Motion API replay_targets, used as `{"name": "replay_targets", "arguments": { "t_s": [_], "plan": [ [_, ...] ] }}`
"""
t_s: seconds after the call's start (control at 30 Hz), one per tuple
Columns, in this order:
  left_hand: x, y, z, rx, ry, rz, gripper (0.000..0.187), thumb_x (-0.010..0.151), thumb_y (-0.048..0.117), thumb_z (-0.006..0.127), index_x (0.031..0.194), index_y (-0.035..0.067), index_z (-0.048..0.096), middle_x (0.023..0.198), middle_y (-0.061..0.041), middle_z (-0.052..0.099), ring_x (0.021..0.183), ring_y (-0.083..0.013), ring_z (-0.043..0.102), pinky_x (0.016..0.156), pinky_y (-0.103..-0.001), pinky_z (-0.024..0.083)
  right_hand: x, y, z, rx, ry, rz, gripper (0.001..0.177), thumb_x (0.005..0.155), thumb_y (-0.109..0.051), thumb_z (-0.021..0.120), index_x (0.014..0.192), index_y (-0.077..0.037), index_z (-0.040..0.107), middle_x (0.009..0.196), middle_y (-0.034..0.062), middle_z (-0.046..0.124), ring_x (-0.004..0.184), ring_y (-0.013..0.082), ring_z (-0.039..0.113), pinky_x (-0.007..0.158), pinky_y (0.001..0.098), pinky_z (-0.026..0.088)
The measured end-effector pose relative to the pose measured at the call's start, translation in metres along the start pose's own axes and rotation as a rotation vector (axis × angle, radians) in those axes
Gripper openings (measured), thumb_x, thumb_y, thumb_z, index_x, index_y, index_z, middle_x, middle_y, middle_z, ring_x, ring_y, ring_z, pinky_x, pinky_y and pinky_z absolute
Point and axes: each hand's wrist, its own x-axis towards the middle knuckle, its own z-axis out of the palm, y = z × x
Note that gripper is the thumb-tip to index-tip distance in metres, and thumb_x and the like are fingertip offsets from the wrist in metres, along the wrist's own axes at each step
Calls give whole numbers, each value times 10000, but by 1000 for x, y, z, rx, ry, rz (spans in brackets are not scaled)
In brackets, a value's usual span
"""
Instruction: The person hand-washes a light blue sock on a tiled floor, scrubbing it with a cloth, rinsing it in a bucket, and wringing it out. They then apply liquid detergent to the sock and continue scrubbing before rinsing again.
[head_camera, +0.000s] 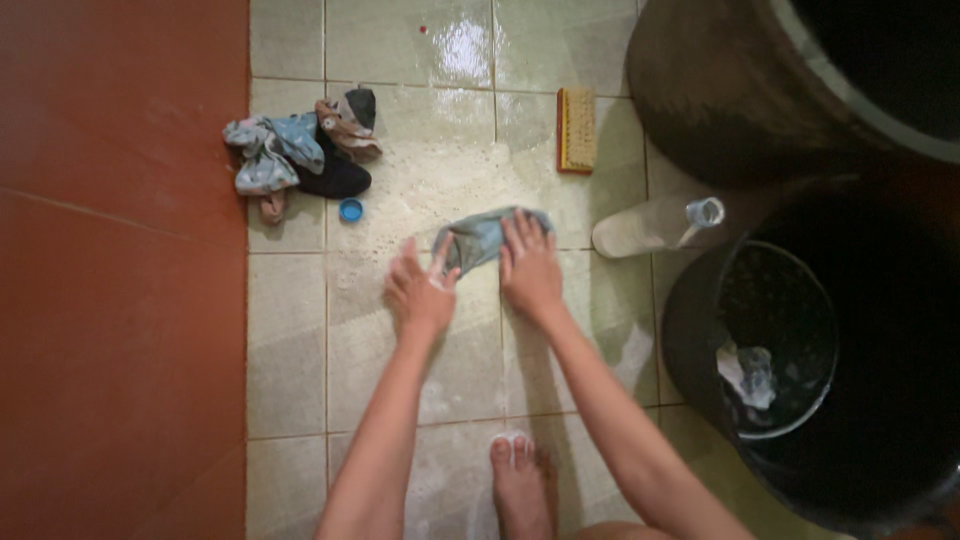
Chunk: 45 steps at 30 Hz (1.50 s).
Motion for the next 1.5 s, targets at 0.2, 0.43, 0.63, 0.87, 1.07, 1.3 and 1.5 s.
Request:
{"name": "replay_targets", "arguments": {
  "t_s": [0.2, 0.43, 0.63, 0.87, 1.07, 1.3, 1.5],
  "plan": [
    [36, -25, 11, 59, -83, -24, 830, 815, 676, 670, 1526, 622, 246, 1666, -177, 74, 1498, -474, 96, 1186, -623, 103, 20, 18, -13, 37, -179, 185, 570, 887, -387, 605, 1431, -231, 536, 1648, 60, 339, 1507, 275, 311, 1161, 694, 169],
    [40, -28, 25, 60, -75, -26, 857, 821, 674, 670, 1538, 625, 203, 1662, -187, 56, 1482, -498, 81, 1174, -659, 90, 2, 49, 7, 205, 49, 14, 410, 972, -219, 602, 1367, -114, 568, 1582, 105, 530, 1512, 319, 438, 1229, 563, 329],
    [28, -32, 38, -46, -20, -37, 812, 868, 669, 623, 1565, 610, 211, 1684, -177, 21, 1500, -507, 29, 1185, -672, 74, -76, 50, -5, 535, 466, 809, 568, 968, -317, 703, 1404, -42, 462, 1270, 270, 634, 1177, 321, 635, 1064, 432, 511],
    [19, -33, 30, -68, -47, -40, 765, 870, 748, 535, 1543, 621, 195, 1683, -182, -124, 1510, -478, -220, 1188, -667, -61, -43, 73, -50, 534, 678, 611, 1476, 667, -252, 1000, 1595, -81, -135, 1654, 274, 80, 1533, 418, 195, 1252, 523, 205],
    [22, -33, 21, -75, -169, -106, 790, 831, 760, 550, 1514, 669, 165, 1685, -136, -232, 1500, -451, -299, 1180, -664, -111, -16, 115, -49, 619, 847, 441, 1361, 689, -254, 1002, 1639, -113, 37, 1684, 183, 117, 1536, 369, 324, 1298, 473, 335],
    [22, -35, 19, -84, -178, -119, 799, 824, 755, 566, 1507, 697, 156, 1692, -84, -221, 1513, -448, -283, 1198, -656, -111, -7, 45, -138, 98, -14, 107, 981, 730, -418, 941, 1533, -238, 408, 1321, 119, 609, 1143, 317, 654, 945, 439, 560],
    [22, -33, 15, -103, -199, -129, 796, 830, 743, 588, 1508, 690, 173, 1697, -100, -219, 1510, -450, -290, 1191, -663, -117, 9, -32, -201, -257, -307, -88, 999, 656, -393, 897, 1511, -514, 397, 1041, 97, 643, 934, 297, 658, 768, 453, 548]
  ]
}}
